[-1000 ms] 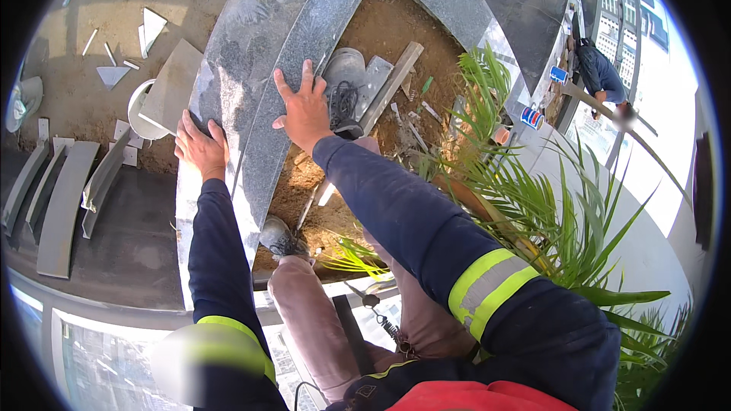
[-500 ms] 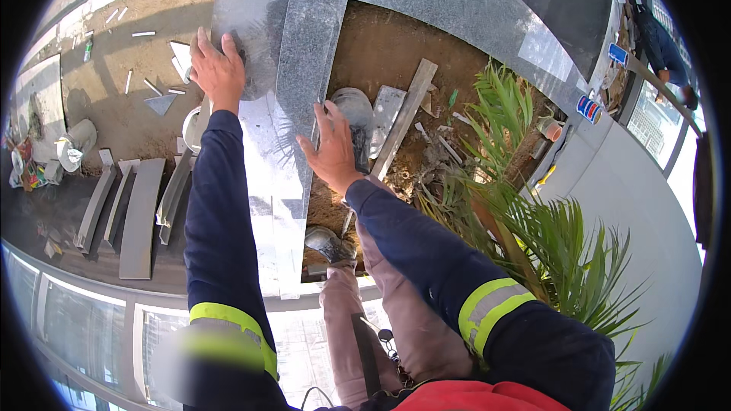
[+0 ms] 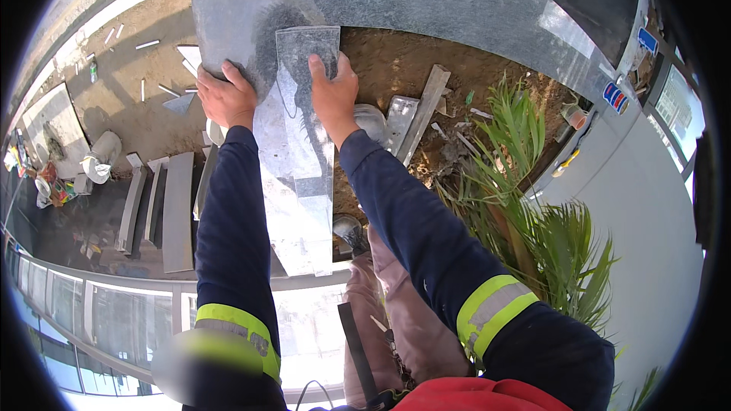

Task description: The person positions a long curved stone slab along a circular planter edge, aligns it with adjacent pieces, and secures it using small metal clips. The person repeatedly adjusts the slab and clips by hand to fit the curve.

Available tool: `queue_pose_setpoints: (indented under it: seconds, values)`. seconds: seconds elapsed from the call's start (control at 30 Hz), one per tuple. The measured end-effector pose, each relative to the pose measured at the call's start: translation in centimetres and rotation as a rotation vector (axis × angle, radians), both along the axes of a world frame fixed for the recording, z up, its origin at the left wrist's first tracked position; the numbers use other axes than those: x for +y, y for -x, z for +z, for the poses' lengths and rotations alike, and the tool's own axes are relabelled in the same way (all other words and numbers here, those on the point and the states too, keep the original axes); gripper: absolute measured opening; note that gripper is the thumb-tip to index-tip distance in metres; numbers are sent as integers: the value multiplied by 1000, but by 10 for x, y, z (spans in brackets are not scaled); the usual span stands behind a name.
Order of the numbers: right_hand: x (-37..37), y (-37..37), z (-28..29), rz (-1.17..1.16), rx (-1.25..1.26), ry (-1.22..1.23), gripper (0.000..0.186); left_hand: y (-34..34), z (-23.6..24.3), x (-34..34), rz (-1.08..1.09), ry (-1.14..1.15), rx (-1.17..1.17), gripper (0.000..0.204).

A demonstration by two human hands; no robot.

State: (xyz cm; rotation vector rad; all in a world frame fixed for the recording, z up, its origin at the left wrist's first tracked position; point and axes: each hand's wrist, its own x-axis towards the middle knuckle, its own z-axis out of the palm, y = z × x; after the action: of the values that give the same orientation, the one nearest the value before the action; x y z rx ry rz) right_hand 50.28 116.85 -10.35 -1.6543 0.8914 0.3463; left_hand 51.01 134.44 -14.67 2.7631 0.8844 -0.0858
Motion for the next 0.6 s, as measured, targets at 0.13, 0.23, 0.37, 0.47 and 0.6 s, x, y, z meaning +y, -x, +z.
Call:
queue_pose_setpoints:
  seconds: [0.13, 0.23, 0.37, 0.47, 0.6]
  values:
    - [20, -4, 1, -18, -74, 105, 28, -1, -2, -2, 5, 8, 11, 64]
    - [27, -6, 1, -59, -71, 24, 27, -3, -4, 0, -8, -9, 5, 64]
    - [18, 3, -9, -2, -90, 84, 30, -3, -2, -2, -8, 24, 19, 65]
    - [17, 7, -16, 84, -117, 251, 39, -4, -2, -1, -15, 23, 6, 65]
    - [16, -12, 6, 246, -323, 493, 58, 0, -3, 1, -13, 5, -19, 65]
